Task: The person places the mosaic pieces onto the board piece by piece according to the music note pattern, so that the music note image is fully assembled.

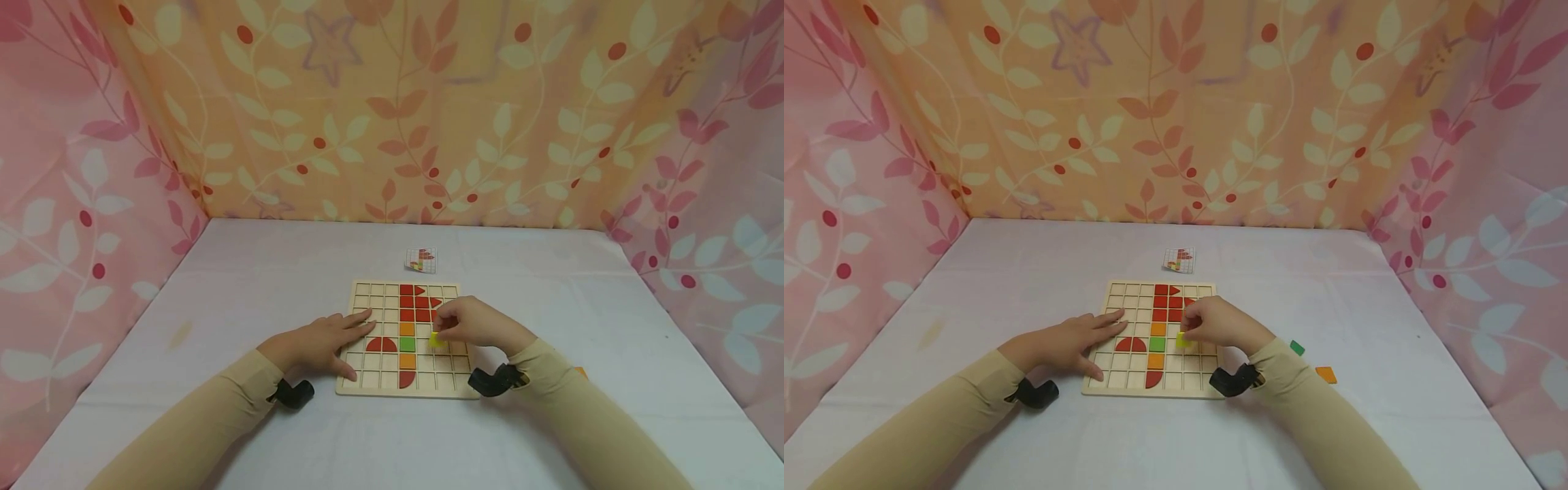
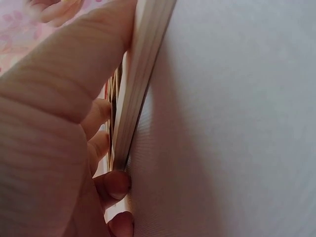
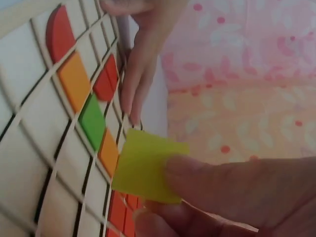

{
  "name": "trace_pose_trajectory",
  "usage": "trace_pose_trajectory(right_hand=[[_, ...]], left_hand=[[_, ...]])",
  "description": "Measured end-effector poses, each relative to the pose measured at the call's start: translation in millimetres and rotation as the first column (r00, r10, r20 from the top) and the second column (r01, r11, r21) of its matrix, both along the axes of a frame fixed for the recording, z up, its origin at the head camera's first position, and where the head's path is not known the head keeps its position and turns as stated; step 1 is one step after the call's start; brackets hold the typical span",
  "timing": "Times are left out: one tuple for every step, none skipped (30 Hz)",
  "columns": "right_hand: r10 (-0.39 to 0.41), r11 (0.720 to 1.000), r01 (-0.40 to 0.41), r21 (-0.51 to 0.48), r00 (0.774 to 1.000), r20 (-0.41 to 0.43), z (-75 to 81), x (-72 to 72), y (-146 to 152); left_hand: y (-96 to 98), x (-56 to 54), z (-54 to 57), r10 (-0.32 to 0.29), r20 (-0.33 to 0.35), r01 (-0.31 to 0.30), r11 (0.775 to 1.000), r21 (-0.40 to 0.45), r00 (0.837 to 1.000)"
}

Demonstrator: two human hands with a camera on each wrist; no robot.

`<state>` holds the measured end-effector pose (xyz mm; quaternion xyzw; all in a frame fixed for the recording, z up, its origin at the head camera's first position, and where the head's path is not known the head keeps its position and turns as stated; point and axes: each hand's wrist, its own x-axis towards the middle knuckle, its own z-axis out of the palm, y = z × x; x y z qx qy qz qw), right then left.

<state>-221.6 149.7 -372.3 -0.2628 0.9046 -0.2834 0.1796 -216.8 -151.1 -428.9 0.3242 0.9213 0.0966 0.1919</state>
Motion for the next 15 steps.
trace_pose_trajectory(right_hand=[[0.016, 1.000, -0.016, -0.002, 1.000, -0.006, -0.9, -0.3, -5.3], [0.032, 0.999, -0.032, -0.003, 0.999, -0.012, -2.4, -0.7, -10.5], [0.048, 0.999, -0.048, -0.005, 0.999, -0.021, -4.2, -1.1, -15.4], [0.062, 0.998, -0.063, -0.009, 0.997, -0.034, -5.7, -1.1, -20.5], [0.072, 0.997, -0.072, -0.013, 0.997, -0.042, -7.4, -0.9, -25.4], [0.079, 0.997, -0.080, -0.016, 0.996, -0.051, -9.1, -0.6, -30.4], [0.080, 0.996, -0.081, -0.021, 0.996, -0.050, -10.5, 0.0, -35.1], [0.084, 0.996, -0.085, -0.026, 0.995, -0.050, -12.5, 0.2, -39.6], [0.090, 0.995, -0.091, -0.028, 0.994, -0.056, -14.3, 0.5, -44.0], [0.089, 0.996, -0.090, -0.026, 0.995, -0.055, -15.8, 1.0, -48.1], [0.086, 0.996, -0.087, -0.024, 0.995, -0.050, -17.4, 1.3, -51.8], [0.088, 0.996, -0.090, -0.026, 0.995, -0.048, -18.9, 1.5, -55.1], [0.087, 0.996, -0.088, -0.024, 0.995, -0.043, -20.2, 1.6, -58.1], [0.088, 0.996, -0.089, -0.022, 0.995, -0.040, -21.4, 1.6, -60.8], [0.090, 0.996, -0.090, -0.017, 0.995, -0.042, -22.4, 1.5, -63.1]], left_hand=[[0.0, -0.2, 0.0, -0.003, 0.000, 0.003, 1.000, 0.001, 1.000], [-0.2, -0.4, -0.3, -0.005, 0.000, 0.005, 1.000, 0.001, 1.000], [-0.3, -0.6, -0.4, -0.007, 0.000, 0.007, 1.000, 0.003, 1.000], [-0.5, -0.7, -0.6, -0.009, 0.000, 0.009, 1.000, 0.003, 1.000], [-0.6, -0.8, -0.6, -0.009, 0.002, 0.009, 1.000, 0.004, 1.000], [-0.8, -0.9, -0.6, -0.009, 0.003, 0.009, 1.000, 0.002, 1.000], [-1.0, -1.0, -0.8, -0.009, 0.002, 0.009, 1.000, -0.001, 1.000], [-1.2, -1.1, -0.9, -0.010, 0.002, 0.010, 1.000, -0.001, 1.000], [-1.4, -1.2, -0.9, -0.012, 0.001, 0.012, 1.000, -0.002, 1.000], [-1.5, -1.1, -0.5, -0.012, 0.002, 0.012, 1.000, -0.004, 1.000], [-1.5, -1.1, -0.2, -0.012, 0.002, 0.012, 1.000, -0.003, 1.000], [-1.5, -1.0, 0.3, -0.013, 0.000, 0.013, 1.000, -0.004, 1.000], [-1.4, -0.8, 0.9, -0.014, 0.001, 0.014, 1.000, -0.004, 1.000], [-1.4, -0.6, 1.6, -0.014, 0.003, 0.014, 1.000, -0.003, 1.000], [-1.3, -0.4, 2.4, -0.013, 0.005, 0.013, 1.000, -0.003, 1.000]])
